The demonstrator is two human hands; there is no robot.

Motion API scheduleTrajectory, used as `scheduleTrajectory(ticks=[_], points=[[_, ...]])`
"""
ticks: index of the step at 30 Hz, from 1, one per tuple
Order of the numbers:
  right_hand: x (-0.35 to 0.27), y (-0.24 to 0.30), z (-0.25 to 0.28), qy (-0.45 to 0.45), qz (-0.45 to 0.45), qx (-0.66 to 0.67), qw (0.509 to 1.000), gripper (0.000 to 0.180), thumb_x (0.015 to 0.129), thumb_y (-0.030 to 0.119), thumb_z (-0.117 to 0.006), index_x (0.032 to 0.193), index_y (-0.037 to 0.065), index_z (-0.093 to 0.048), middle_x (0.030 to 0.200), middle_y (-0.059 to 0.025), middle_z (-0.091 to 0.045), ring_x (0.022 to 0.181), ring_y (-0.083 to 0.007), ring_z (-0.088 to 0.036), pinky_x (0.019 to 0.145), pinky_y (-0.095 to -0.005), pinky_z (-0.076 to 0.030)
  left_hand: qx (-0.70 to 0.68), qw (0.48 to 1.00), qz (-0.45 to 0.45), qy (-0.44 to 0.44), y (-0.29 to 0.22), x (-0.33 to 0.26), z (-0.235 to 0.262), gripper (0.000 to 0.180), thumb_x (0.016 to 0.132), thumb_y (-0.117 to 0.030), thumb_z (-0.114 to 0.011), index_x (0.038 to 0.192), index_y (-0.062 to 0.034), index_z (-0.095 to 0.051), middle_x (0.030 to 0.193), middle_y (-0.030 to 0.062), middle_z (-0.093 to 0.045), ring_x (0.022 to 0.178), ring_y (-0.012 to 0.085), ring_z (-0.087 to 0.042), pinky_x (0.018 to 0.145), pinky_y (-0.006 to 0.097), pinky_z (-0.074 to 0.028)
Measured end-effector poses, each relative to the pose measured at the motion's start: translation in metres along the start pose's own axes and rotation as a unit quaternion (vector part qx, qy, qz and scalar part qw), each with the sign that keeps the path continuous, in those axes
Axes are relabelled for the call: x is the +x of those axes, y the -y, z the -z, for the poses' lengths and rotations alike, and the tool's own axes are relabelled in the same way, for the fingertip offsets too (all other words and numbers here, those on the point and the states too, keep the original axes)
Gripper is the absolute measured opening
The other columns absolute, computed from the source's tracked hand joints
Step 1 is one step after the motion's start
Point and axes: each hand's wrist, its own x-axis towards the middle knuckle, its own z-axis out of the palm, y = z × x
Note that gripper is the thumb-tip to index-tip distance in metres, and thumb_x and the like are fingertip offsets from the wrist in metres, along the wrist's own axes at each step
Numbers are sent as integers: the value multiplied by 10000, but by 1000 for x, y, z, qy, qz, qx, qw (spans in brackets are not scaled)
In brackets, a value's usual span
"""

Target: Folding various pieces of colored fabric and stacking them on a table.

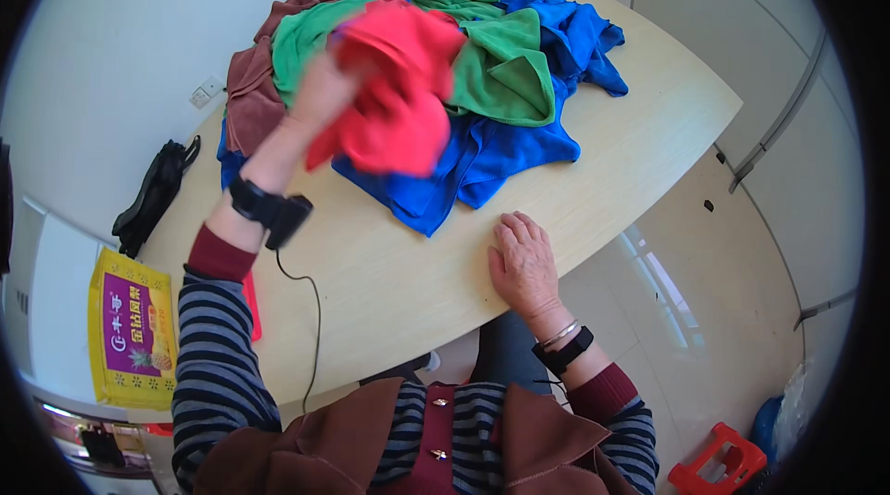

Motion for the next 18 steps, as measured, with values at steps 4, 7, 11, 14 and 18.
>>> scheduleTrajectory(ticks=[4,7,11,14,18], points=[[2,1,-1,2,-6,4,1000,332,742,76,-644,1059,7,-574,1184,-155,-565,1176,-342,-495,1006,-430,-399,-220,837,256,431,-1,-16,-17,264,848,-263,-670,935,-16,-635,711,81,-652,568,162,-626,540,283,-495],[3,2,2,10,-10,3,1000,335,742,78,-645,1062,7,-572,1187,-155,-563,1176,-341,-496,1003,-430,-400,-191,873,274,355,50,9,-34,254,835,-273,-683,913,-37,-632,727,68,-654,578,137,-624,532,269,-490],[5,3,3,27,-22,7,999,341,741,81,-648,1065,8,-570,1195,-154,-559,1177,-341,-496,998,-429,-401,140,977,98,126,138,11,-98,438,779,-349,-722,1128,-123,-585,954,105,-665,885,259,-666,728,361,-530],[9,3,3,38,-34,5,999,345,741,83,-649,1068,8,-569,1202,-155,-556,1177,-341,-497,997,-429,-401,323,940,65,85,173,5,-149,626,729,-359,-724,1276,-168,-488,1176,140,-622,1023,301,-632,856,409,-503],[14,4,6,48,-39,14,998,352,743,87,-648,1076,8,-565,1212,-157,-551,1180,-342,-495,997,-429,-399,153,900,339,226,198,-7,-193,628,685,-395,-727,1241,-163,-547,1120,152,-646,1002,341,-628,857,436,-497]])
